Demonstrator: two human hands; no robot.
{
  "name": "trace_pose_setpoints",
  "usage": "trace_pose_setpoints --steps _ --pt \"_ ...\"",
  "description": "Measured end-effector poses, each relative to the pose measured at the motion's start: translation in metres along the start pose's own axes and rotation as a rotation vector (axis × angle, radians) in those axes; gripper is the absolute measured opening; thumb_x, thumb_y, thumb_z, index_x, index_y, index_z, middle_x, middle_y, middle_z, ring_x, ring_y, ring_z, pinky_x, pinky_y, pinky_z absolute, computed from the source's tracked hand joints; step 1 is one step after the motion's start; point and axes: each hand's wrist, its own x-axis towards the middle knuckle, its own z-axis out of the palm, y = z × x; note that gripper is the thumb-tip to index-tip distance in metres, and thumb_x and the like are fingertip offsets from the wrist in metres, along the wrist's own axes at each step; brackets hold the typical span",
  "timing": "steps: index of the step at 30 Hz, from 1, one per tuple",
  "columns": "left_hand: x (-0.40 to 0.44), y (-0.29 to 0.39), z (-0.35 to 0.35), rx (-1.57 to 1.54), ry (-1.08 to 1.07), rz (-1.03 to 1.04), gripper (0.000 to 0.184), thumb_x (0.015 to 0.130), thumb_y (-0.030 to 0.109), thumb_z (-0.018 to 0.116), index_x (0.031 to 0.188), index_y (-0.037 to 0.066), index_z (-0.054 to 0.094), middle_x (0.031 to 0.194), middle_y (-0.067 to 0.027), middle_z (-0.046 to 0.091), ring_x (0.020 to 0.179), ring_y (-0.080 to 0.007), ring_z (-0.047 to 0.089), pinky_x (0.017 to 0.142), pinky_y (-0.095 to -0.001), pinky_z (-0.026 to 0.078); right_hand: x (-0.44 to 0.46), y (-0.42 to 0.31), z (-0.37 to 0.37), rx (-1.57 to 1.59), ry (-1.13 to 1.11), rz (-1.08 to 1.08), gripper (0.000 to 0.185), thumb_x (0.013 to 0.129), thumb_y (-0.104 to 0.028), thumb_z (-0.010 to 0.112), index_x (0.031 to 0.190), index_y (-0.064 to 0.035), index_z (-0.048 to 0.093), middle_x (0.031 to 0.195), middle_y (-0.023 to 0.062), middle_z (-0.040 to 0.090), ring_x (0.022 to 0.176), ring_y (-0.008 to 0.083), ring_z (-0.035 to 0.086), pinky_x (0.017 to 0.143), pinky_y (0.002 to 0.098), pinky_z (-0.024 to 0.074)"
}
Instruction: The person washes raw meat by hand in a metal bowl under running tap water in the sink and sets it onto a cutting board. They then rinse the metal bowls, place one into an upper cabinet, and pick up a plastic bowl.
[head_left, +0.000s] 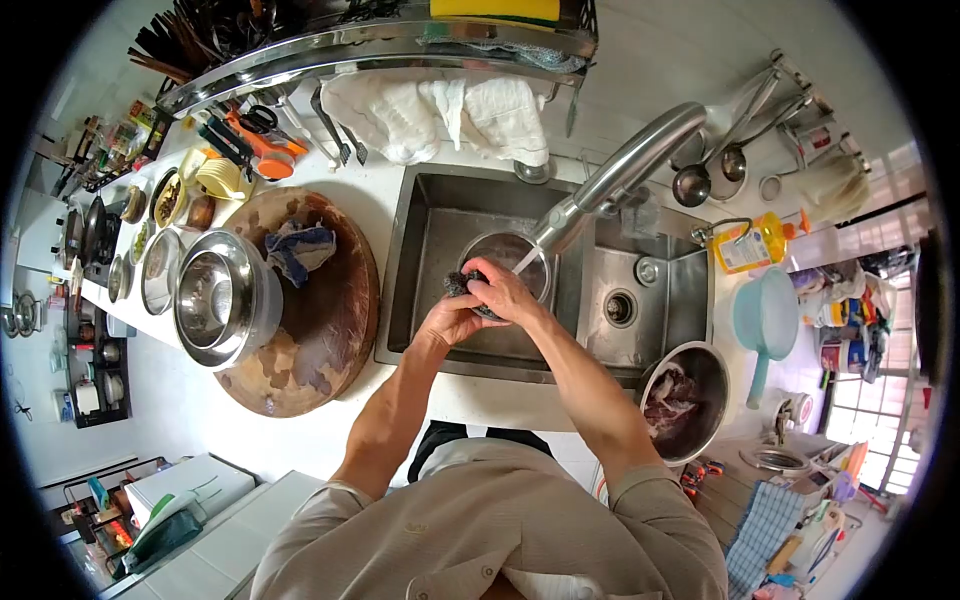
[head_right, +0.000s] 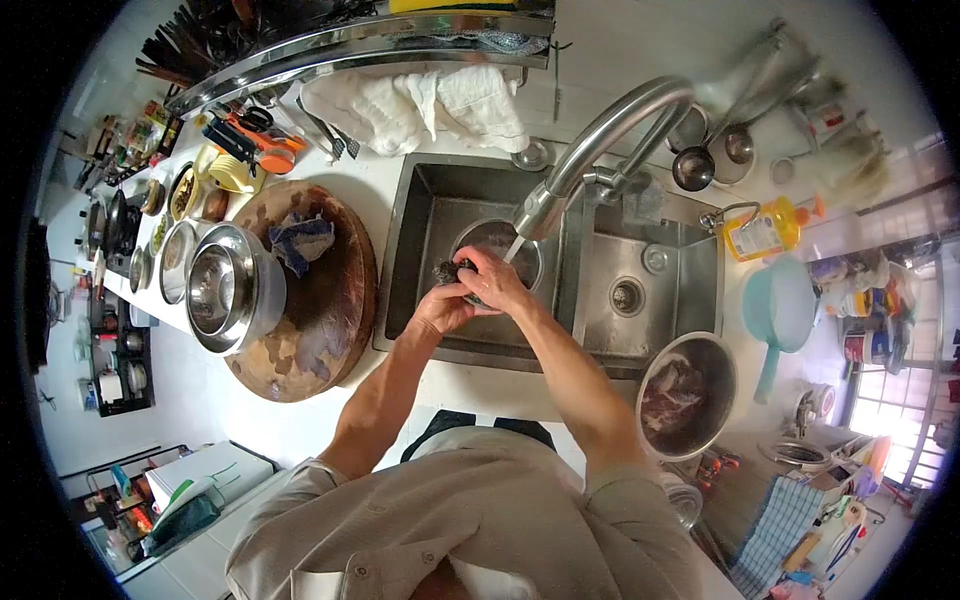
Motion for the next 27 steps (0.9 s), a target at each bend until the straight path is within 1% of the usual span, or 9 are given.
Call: trace_pose_setpoints --steps 6,9,13,14,16,20,22,24,27 --pt "0.007 0.004 0.001 -0.303 -0.170 0.065 0.055 0.089 0.036 0.067 0.132 0.005 0.050 0.133 -0.0181 0.054 0.120 -0.0365 0.055 0.097 -0.0596 0.048 -0.006 -0.005 -0.018 -0.223 -0.105 -0.160 0.027 0.081 -0.020 0.061 0.106 -0.0087 0.059 0.103 0.0162 0.063 0.098 0.0378 0.061 0.084 0.0470 0.0489" --pt "0.033 0.011 -0.015 0.049 0.365 -0.117 0.056 0.098 0.048 0.051 0.135 0.005 0.050 0.132 -0.0177 0.056 0.125 -0.0302 0.052 0.103 -0.0540 0.043 -0.016 -0.008 -0.021 -0.466 -0.251 -0.111 0.025 0.082 -0.017 0.058 0.105 -0.0096 0.061 0.100 0.0176 0.061 0.097 0.0375 0.060 0.084 0.0463 0.0491" --pt "0.032 0.003 0.013 -0.037 0.350 -0.175 0.055 0.104 0.048 0.034 0.140 0.009 0.046 0.141 -0.0117 0.051 0.129 -0.0304 0.048 0.108 -0.0540 0.037 -0.015 0.023 -0.039 -0.919 -0.333 -0.012 0.022 0.082 -0.016 0.058 0.102 -0.0076 0.062 0.097 0.0184 0.060 0.096 0.0405 0.059 0.081 0.0508 0.0484" --pt "0.033 -0.004 0.014 -0.038 0.354 -0.177 0.055 0.104 0.048 0.034 0.140 0.009 0.046 0.141 -0.0117 0.051 0.129 -0.0304 0.048 0.108 -0.0540 0.037 -0.011 0.031 -0.036 -0.916 -0.336 -0.011 0.022 0.082 -0.016 0.058 0.102 -0.0076 0.062 0.097 0.0184 0.060 0.096 0.0405 0.059 0.081 0.0508 0.0484" --pt "0.039 -0.016 0.018 -0.036 0.346 -0.108 0.056 0.103 0.049 0.033 0.143 0.011 0.042 0.144 -0.0110 0.048 0.132 -0.0307 0.046 0.108 -0.0557 0.035 0.002 0.043 -0.033 -0.900 0.093 -0.074 0.023 0.084 -0.015 0.057 0.105 -0.0072 0.061 0.099 0.0194 0.059 0.097 0.0416 0.058 0.080 0.0524 0.0477" --pt "0.035 -0.010 0.042 -0.014 0.337 -0.144 0.064 0.102 0.058 0.027 0.146 0.013 0.039 0.145 -0.0102 0.047 0.130 -0.0295 0.047 0.103 -0.0523 0.041 0.010 0.024 -0.001 -0.272 0.352 -0.100 0.032 0.084 -0.008 0.058 0.116 -0.0089 0.056 0.107 0.0215 0.059 0.101 0.0433 0.056 0.085 0.0512 0.0474" --pt "0.041 -0.013 0.015 -0.088 0.310 -0.079 0.069 0.100 0.063 0.026 0.145 0.012 0.040 0.144 -0.0102 0.047 0.130 -0.0301 0.047 0.104 -0.0529 0.040 -0.002 0.034 0.006 -0.208 0.188 -0.107 0.034 0.085 -0.011 0.057 0.118 -0.0093 0.056 0.118 0.0207 0.059 0.109 0.0429 0.055 0.091 0.0492 0.0467" --pt "0.041 -0.007 -0.002 -0.066 0.326 -0.085 0.070 0.099 0.063 0.026 0.145 0.011 0.040 0.145 -0.0101 0.047 0.131 -0.0300 0.046 0.105 -0.0551 0.038 -0.012 0.014 -0.020 -0.394 -0.262 0.155 0.032 0.087 -0.015 0.055 0.118 -0.0115 0.059 0.122 0.0188 0.059 0.111 0.0401 0.056 0.091 0.0478 0.0475" --pt "0.037 -0.018 -0.016 -0.052 0.294 -0.054 0.060 0.102 0.053 0.031 0.142 0.009 0.039 0.139 -0.0167 0.050 0.127 -0.0357 0.049 0.099 -0.0590 0.045 -0.024 0.044 -0.041 -0.991 -0.051 -0.216 0.031 0.088 -0.016 0.054 0.118 -0.0147 0.061 0.116 0.0148 0.061 0.106 0.0349 0.058 0.088 0.0475 0.0483"
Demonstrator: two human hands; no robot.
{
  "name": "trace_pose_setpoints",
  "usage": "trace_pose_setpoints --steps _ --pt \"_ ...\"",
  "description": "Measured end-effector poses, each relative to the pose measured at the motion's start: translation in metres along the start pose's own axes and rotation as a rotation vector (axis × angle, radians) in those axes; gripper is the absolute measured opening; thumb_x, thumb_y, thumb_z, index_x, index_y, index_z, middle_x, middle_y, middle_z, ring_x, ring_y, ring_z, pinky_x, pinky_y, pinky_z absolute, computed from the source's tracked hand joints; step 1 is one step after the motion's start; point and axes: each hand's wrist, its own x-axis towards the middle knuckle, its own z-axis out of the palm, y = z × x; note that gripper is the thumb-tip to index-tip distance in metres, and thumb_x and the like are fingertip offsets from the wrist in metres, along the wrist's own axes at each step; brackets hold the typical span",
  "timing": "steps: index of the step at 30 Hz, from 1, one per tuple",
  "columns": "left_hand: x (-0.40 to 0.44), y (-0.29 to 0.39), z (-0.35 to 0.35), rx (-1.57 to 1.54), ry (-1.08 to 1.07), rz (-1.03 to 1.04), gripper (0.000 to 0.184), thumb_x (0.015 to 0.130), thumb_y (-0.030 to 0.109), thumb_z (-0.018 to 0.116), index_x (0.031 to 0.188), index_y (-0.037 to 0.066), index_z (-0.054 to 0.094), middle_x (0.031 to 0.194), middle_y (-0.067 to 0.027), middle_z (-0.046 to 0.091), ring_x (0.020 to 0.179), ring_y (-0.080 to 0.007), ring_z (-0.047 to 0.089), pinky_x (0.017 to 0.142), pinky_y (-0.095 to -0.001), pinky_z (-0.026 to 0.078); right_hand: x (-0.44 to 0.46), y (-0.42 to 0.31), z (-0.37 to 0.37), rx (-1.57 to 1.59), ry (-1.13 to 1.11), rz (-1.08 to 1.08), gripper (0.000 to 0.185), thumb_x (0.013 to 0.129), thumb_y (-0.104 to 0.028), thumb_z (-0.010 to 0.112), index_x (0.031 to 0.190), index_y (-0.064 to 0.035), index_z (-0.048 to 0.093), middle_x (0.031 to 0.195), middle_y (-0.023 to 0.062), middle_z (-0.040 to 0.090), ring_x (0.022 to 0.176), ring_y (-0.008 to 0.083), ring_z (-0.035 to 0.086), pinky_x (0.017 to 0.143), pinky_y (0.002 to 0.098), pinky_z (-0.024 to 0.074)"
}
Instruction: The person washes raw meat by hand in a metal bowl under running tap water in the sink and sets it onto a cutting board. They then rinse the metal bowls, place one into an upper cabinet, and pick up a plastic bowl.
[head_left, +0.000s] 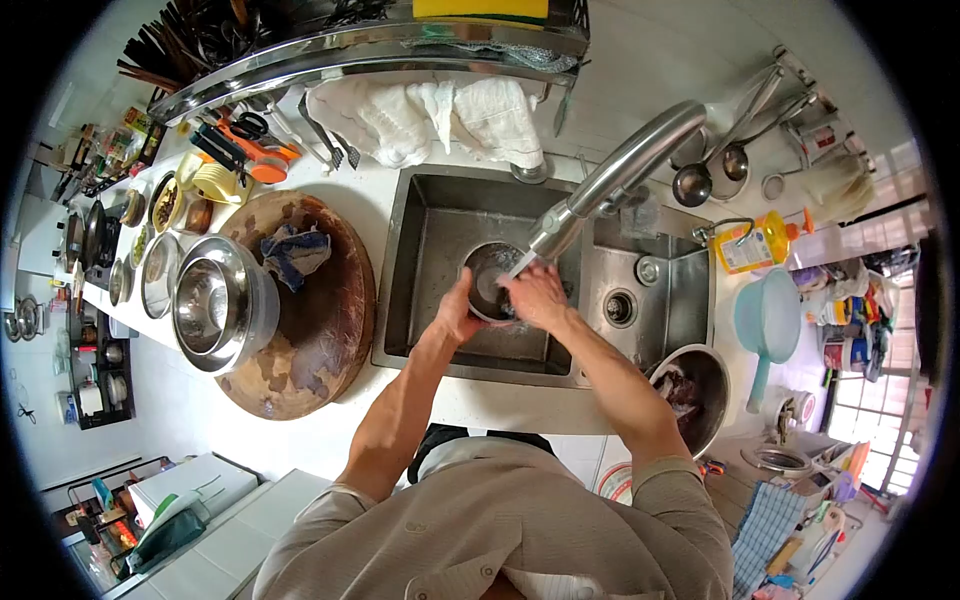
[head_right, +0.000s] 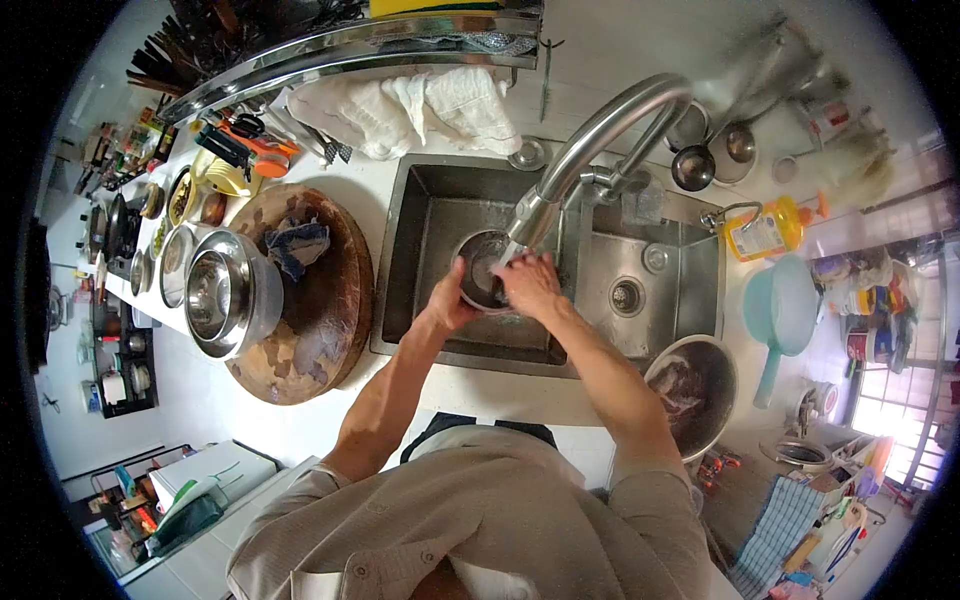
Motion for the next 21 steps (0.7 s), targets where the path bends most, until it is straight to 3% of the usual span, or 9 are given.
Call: trace_pose_setpoints --steps 1,2,5,6,10,12,17,20,21 --pt "0.001 -0.004 0.000 0.056 -0.018 -0.013 0.053 0.104 0.047 0.036 0.140 0.009 0.039 0.136 -0.0197 0.051 0.125 -0.0386 0.051 0.095 -0.0605 0.048 0.003 0.004 0.005 -0.001 -0.002 0.001 0.031 0.088 -0.016 0.054 0.118 -0.0147 0.061 0.116 0.0148 0.061 0.106 0.0349 0.058 0.088 0.0475 0.0483" --pt "-0.007 -0.003 0.024 0.147 0.171 -0.015 0.039 0.102 0.020 0.045 0.136 0.005 0.033 0.130 -0.0245 0.050 0.115 -0.0428 0.058 0.080 -0.0597 0.058 0.010 0.006 0.002 0.038 -0.010 0.060 0.032 0.087 -0.015 0.054 0.119 -0.0163 0.061 0.113 0.0127 0.060 0.106 0.0329 0.057 0.087 0.0462 0.0488" --pt "-0.004 -0.009 0.025 0.242 0.072 -0.058 0.046 0.093 -0.001 0.047 0.135 0.003 0.026 0.131 -0.0262 0.047 0.106 -0.0424 0.062 0.069 -0.0564 0.063 0.031 -0.001 -0.006 0.093 0.119 0.009 0.040 0.085 -0.012 0.054 0.123 -0.0195 0.060 0.107 0.0091 0.057 0.103 0.0308 0.054 0.085 0.0434 0.0498" --pt "-0.014 -0.005 0.042 0.212 0.238 -0.058 0.049 0.088 -0.008 0.044 0.133 0.001 0.026 0.129 -0.0260 0.049 0.099 -0.0422 0.065 0.064 -0.0531 0.064 0.035 -0.005 -0.010 0.085 0.196 -0.070 0.042 0.084 -0.012 0.054 0.125 -0.0200 0.058 0.109 0.0089 0.057 0.102 0.0310 0.055 0.085 0.0423 0.0502" --pt "-0.005 -0.001 0.016 0.256 0.189 -0.003 0.037 0.088 -0.010 0.047 0.125 -0.010 0.043 0.119 -0.0261 0.057 0.096 -0.0422 0.067 0.067 -0.0515 0.064 0.035 0.014 0.028 0.154 0.273 0.079 0.048 0.086 -0.014 0.056 0.133 -0.0216 0.053 0.120 0.0115 0.055 0.108 0.0343 0.053 0.091 0.0490 0.0469" --pt "-0.011 0.004 0.020 0.275 0.130 0.107 0.044 0.087 -0.009 0.048 0.130 -0.004 0.041 0.121 -0.0221 0.057 0.102 -0.0425 0.064 0.072 -0.0542 0.063 0.030 0.008 -0.023 0.252 -0.066 0.346 0.057 0.087 -0.015 0.055 0.143 -0.0190 0.044 0.136 0.0177 0.049 0.127 0.0407 0.043 0.101 0.0546 0.0395" --pt "-0.003 -0.001 0.032 0.173 0.280 0.215 0.041 0.094 0.004 0.050 0.134 0.008 0.041 0.120 -0.0165 0.058 0.103 -0.0363 0.063 0.071 -0.0540 0.060 0.011 -0.027 0.031 0.155 0.081 0.498 0.062 0.087 -0.011 0.053 0.145 -0.0003 0.037 0.140 0.0277 0.043 0.136 0.0496 0.029 0.105 0.0536 0.0370" --pt "0.012 -0.009 0.022 0.064 0.328 0.245 0.036 0.099 0.017 0.051 0.134 0.012 0.043 0.119 -0.0126 0.060 0.102 -0.0314 0.062 0.076 -0.0484 0.056 0.014 -0.054 0.021 0.032 0.136 0.374 0.040 0.092 -0.013 0.048 0.125 0.0084 0.053 0.128 0.0288 0.053 0.125 0.0452 0.046 0.099 0.0522 0.0425" --pt "0.020 -0.014 0.014 0.004 0.370 0.270 0.035 0.101 0.024 0.051 0.133 0.012 0.045 0.119 -0.0110 0.060 0.104 -0.0295 0.060 0.083 -0.0468 0.053 0.021 -0.055 0.030 0.345 0.014 0.445 0.041 0.092 -0.015 0.048 0.127 0.0064 0.052 0.127 0.0274 0.055 0.121 0.0443 0.050 0.099 0.0513 0.0429"
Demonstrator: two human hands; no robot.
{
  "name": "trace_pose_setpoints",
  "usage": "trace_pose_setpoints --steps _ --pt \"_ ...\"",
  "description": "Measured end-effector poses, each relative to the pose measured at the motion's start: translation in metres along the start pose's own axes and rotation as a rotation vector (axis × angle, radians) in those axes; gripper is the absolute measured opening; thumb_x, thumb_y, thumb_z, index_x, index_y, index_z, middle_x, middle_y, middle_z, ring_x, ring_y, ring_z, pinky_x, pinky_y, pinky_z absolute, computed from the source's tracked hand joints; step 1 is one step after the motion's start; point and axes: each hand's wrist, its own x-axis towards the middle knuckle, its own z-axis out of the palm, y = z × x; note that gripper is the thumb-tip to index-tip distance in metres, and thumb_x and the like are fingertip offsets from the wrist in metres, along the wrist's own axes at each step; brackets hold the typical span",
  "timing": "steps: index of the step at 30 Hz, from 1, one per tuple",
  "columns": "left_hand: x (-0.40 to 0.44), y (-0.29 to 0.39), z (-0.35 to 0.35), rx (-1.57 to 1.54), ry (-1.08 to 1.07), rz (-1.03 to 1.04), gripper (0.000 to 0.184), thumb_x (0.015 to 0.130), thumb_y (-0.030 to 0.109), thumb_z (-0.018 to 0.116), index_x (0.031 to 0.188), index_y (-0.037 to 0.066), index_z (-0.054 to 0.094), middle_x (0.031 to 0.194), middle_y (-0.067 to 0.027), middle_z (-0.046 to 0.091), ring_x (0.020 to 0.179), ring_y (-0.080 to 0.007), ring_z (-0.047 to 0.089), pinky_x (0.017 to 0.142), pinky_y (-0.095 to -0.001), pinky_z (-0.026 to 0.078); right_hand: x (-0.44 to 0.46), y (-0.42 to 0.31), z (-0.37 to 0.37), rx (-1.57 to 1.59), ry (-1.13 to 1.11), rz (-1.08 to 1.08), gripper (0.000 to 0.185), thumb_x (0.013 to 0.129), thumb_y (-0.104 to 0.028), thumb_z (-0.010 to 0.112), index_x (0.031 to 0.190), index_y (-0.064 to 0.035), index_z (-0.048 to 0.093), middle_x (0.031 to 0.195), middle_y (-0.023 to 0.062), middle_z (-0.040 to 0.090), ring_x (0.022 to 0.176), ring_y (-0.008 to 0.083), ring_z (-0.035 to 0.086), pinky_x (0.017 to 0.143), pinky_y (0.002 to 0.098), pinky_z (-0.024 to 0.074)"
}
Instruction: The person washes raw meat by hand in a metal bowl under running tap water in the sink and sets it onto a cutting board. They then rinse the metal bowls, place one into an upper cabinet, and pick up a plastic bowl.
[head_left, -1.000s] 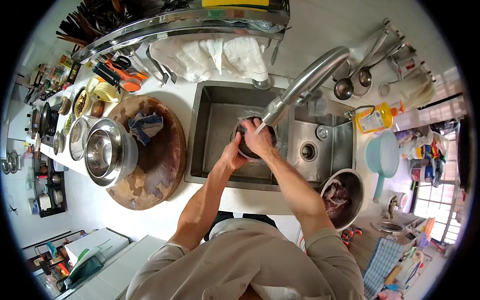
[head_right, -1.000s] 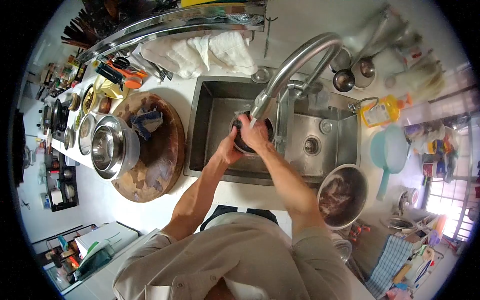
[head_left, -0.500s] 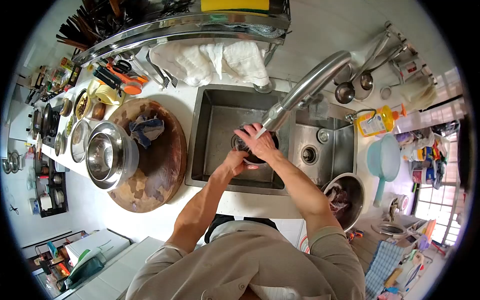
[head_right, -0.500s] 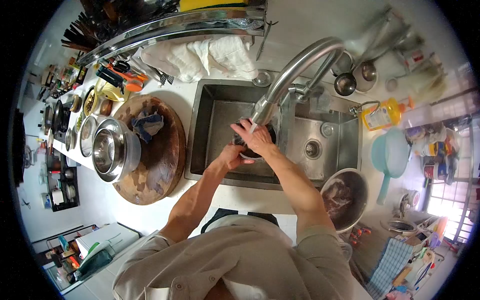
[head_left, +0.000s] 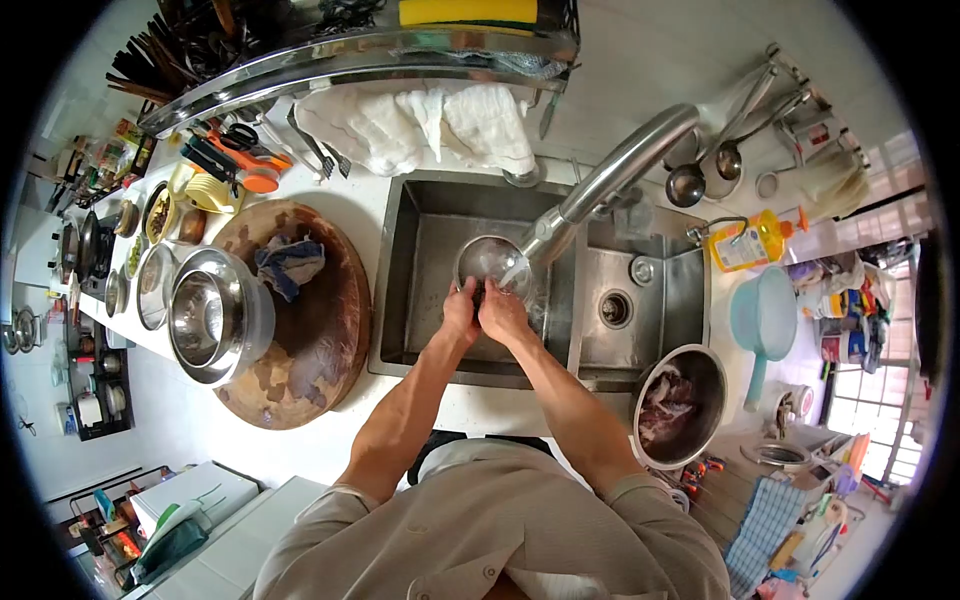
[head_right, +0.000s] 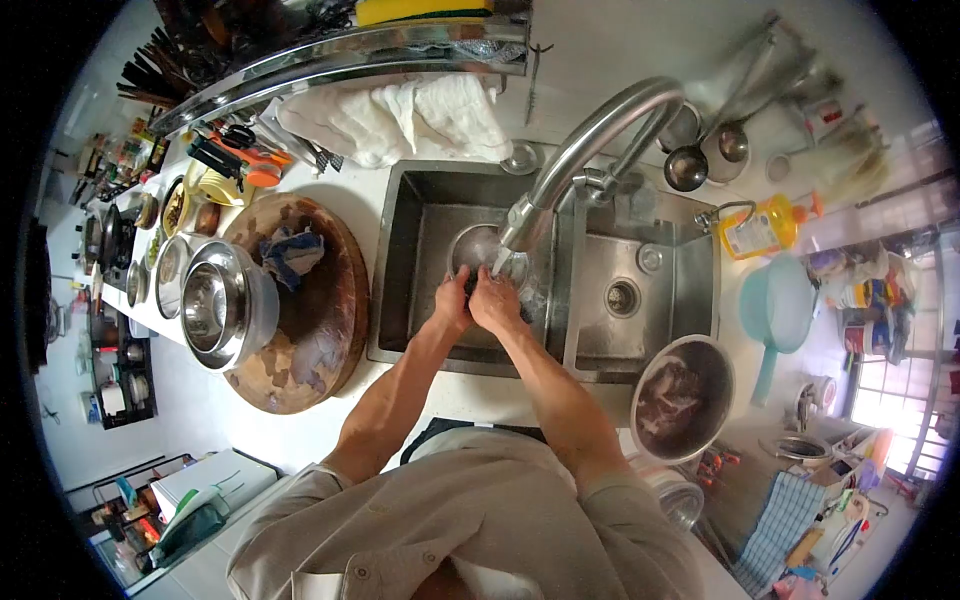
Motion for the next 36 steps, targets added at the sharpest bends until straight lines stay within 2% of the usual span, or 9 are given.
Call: trace_pose_setpoints --steps 5,8,10,12,17,23,26,32,36 --pt "-0.002 0.025 -0.007 0.101 -0.084 -0.196 0.049 0.102 0.048 0.040 0.135 0.012 0.043 0.125 -0.0124 0.057 0.114 -0.0320 0.056 0.088 -0.0548 0.052 0.003 0.010 -0.001 0.384 -0.190 -0.051 0.043 0.094 -0.018 0.048 0.133 0.0004 0.048 0.123 0.0238 0.060 0.111 0.0426 0.057 0.098 0.0488 0.0439" --pt "-0.020 0.027 -0.007 0.189 -0.093 -0.194 0.049 0.103 0.045 0.039 0.138 0.012 0.039 0.131 -0.0153 0.053 0.122 -0.0377 0.053 0.083 -0.0635 0.053 -0.008 0.023 -0.044 -0.139 -0.297 -0.286 0.035 0.089 -0.013 0.053 0.123 -0.0084 0.061 0.121 0.0172 0.061 0.121 0.0379 0.050 0.101 0.0454 0.0406" --pt "-0.043 0.030 0.008 0.205 -0.066 -0.201 0.047 0.104 0.042 0.037 0.141 0.013 0.034 0.137 -0.0178 0.048 0.125 -0.0410 0.051 0.081 -0.0644 0.055 -0.007 0.042 -0.032 -0.342 0.062 -0.272 0.032 0.086 -0.013 0.056 0.117 -0.0099 0.065 0.123 0.0151 0.057 0.120 0.0345 0.048 0.103 0.0440 0.0375" --pt "-0.052 0.027 0.012 0.274 -0.242 -0.246 0.052 0.103 0.044 0.039 0.142 0.011 0.030 0.138 -0.0181 0.047 0.121 -0.0404 0.054 0.081 -0.0647 0.054 0.021 0.041 -0.039 -0.341 -0.032 -0.207 0.031 0.087 -0.012 0.054 0.117 -0.0089 0.063 0.125 0.0171 0.053 0.114 0.0360 0.051 0.099 0.0451 0.0411" --pt "-0.040 0.019 0.014 0.153 -0.375 -0.297 0.075 0.095 0.072 0.020 0.141 0.018 0.043 0.141 -0.0068 0.049 0.124 -0.0262 0.052 0.086 -0.0500 0.052 0.027 -0.010 -0.024 0.293 0.289 -0.182 0.035 0.089 -0.010 0.057 0.123 -0.0057 0.052 0.116 0.0225 0.054 0.104 0.0436 0.055 0.087 0.0497 0.0475" --pt "0.005 0.027 -0.022 0.021 -0.421 -0.269 0.058 0.101 0.058 0.030 0.142 0.018 0.042 0.144 -0.0122 0.046 0.125 -0.0339 0.051 0.096 -0.0603 0.044 0.004 0.011 -0.032 0.339 -0.153 -0.211 0.032 0.090 -0.014 0.055 0.119 -0.0006 0.050 0.116 0.0258 0.059 0.110 0.0455 0.056 0.086 0.0508 0.0492" --pt "-0.019 0.026 -0.016 0.065 -0.343 -0.254 0.053 0.103 0.051 0.035 0.143 0.017 0.036 0.142 -0.0135 0.047 0.122 -0.0378 0.052 0.092 -0.0655 0.046 0.010 0.034 -0.041 -0.188 -0.276 -0.352 0.026 0.087 -0.011 0.057 0.111 -0.0017 0.053 0.118 0.0232 0.058 0.108 0.0436 0.055 0.090 0.0496 0.0460" --pt "-0.043 0.018 0.017 0.192 -0.294 -0.289 0.058 0.102 0.054 0.031 0.147 0.018 0.031 0.144 -0.0134 0.045 0.127 -0.0348 0.048 0.091 -0.0617 0.049 0.030 0.012 -0.001 0.346 0.367 -0.059 0.026 0.087 -0.008 0.052 0.112 -0.0018 0.054 0.107 0.0281 0.060 0.097 0.0462 0.059 0.081 0.0541 0.0470" --pt "-0.017 0.026 -0.002 -0.051 -0.373 -0.360 0.051 0.103 0.050 0.036 0.140 0.017 0.043 0.138 -0.0110 0.051 0.123 -0.0314 0.052 0.094 -0.0551 0.047 0.019 0.010 -0.008 0.259 -0.264 -0.048 0.028 0.086 -0.013 0.057 0.111 -0.0020 0.057 0.105 0.0259 0.061 0.099 0.0478 0.058 0.085 0.0539 0.0474"
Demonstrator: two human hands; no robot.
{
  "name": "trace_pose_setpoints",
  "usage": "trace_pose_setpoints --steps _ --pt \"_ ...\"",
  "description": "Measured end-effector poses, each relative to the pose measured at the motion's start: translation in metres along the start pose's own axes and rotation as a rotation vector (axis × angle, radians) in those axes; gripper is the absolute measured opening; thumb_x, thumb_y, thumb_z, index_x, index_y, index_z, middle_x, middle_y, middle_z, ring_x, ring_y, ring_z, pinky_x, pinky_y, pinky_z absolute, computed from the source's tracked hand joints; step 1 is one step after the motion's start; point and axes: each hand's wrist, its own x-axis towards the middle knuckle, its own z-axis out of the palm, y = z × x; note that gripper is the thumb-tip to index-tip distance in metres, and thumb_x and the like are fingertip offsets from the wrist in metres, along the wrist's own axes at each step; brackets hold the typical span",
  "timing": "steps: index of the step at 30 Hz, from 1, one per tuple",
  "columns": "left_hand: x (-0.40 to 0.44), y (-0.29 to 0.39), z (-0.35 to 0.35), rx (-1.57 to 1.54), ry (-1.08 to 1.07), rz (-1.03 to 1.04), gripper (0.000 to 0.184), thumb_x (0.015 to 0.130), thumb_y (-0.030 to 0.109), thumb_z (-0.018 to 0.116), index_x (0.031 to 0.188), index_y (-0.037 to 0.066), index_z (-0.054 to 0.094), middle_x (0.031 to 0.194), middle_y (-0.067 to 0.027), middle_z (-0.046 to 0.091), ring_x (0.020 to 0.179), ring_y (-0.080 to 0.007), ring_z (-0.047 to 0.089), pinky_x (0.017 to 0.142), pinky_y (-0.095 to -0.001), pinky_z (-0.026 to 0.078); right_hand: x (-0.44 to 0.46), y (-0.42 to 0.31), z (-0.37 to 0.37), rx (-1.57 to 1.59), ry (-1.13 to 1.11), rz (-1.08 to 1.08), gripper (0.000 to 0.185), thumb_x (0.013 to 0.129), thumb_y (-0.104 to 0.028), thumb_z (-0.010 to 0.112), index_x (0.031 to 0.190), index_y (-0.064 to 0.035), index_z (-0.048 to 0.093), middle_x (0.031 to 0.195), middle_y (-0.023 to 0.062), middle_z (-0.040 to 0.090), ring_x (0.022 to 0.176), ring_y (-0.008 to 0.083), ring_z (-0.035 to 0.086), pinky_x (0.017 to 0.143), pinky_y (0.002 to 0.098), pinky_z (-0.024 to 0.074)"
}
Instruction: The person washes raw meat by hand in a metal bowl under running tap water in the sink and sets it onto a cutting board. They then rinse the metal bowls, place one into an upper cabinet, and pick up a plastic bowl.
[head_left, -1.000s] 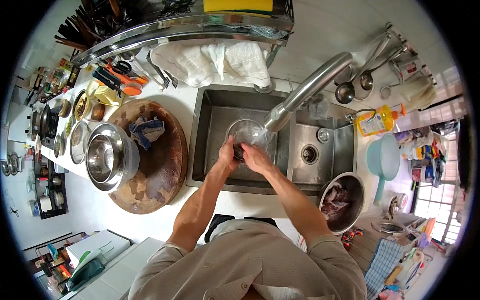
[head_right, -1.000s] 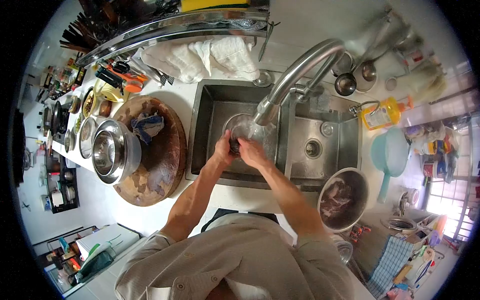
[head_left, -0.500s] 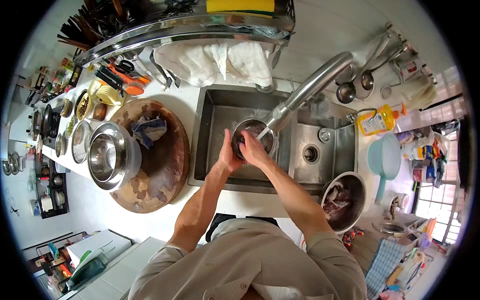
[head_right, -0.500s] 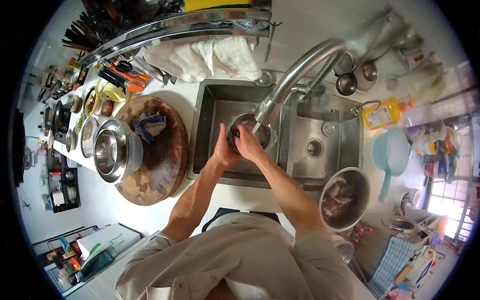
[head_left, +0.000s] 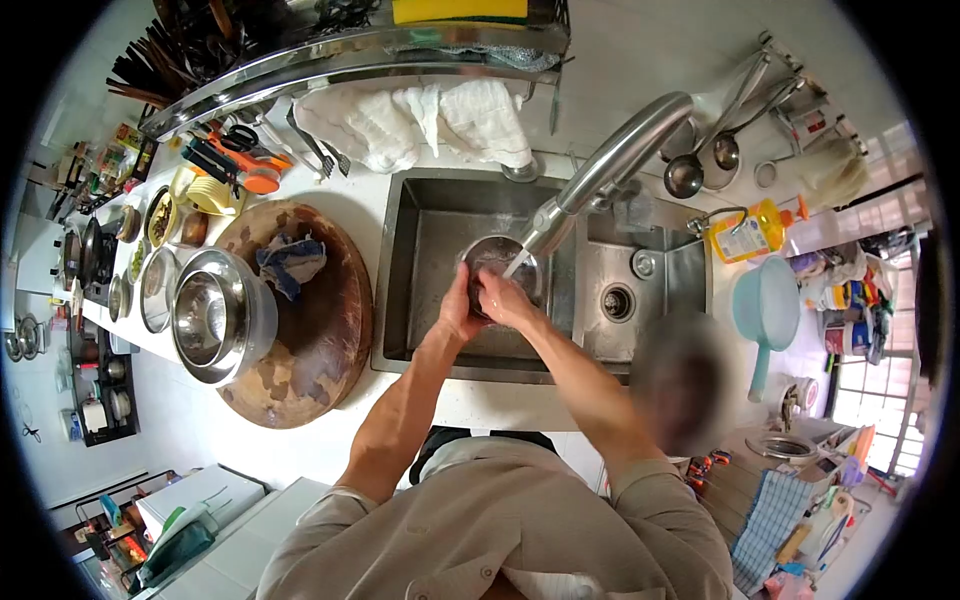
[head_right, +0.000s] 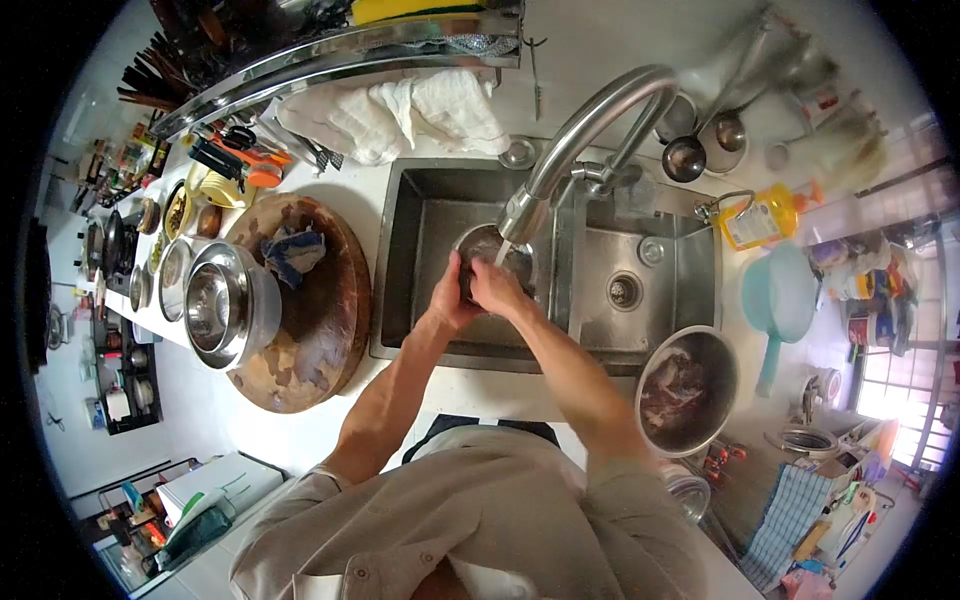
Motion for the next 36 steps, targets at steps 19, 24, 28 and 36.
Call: trace_pose_setpoints --steps 19,24,28,36 --pt "0.025 0.010 -0.040 0.059 0.328 0.277 0.033 0.097 0.007 0.052 0.130 0.004 0.049 0.123 -0.0154 0.058 0.105 -0.0344 0.063 0.081 -0.0587 0.054 -0.032 0.048 -0.065 0.215 0.225 0.085 0.047 0.086 -0.037 0.068 0.119 -0.0036 0.062 0.110 0.0197 0.065 0.104 0.0354 0.062 0.087 0.0429 0.0482" --pt "0.021 0.015 -0.019 0.161 0.320 0.314 0.037 0.098 0.017 0.050 0.133 0.003 0.049 0.124 -0.0142 0.059 0.111 -0.0325 0.060 0.093 -0.0610 0.048 -0.023 0.057 -0.055 0.038 0.231 -0.013 0.041 0.087 -0.029 0.065 0.117 -0.0006 0.060 0.115 0.0215 0.062 0.107 0.0391 0.059 0.087 0.0465 0.0479" --pt "0.036 0.025 -0.050 0.116 0.288 0.221 0.041 0.099 0.024 0.050 0.132 0.000 0.047 0.123 -0.0180 0.058 0.109 -0.0345 0.059 0.096 -0.0624 0.044 -0.034 0.048 -0.058 -0.084 0.564 -0.191 0.023 0.087 -0.017 0.063 0.103 -0.0001 0.061 0.105 0.0173 0.058 0.098 0.0383 0.059 0.081 0.0474 0.0490" --pt "0.025 0.026 -0.022 -0.170 0.362 0.229 0.029 0.100 0.015 0.045 0.117 -0.009 0.048 0.110 -0.0234 0.057 0.101 -0.0363 0.059 0.095 -0.0517 0.051 -0.061 0.050 -0.052 -0.379 0.568 -0.415 0.025 0.083 -0.010 0.069 0.105 -0.0038 0.059 0.103 0.0126 0.054 0.095 0.0370 0.056 0.079 0.0463 0.0482"
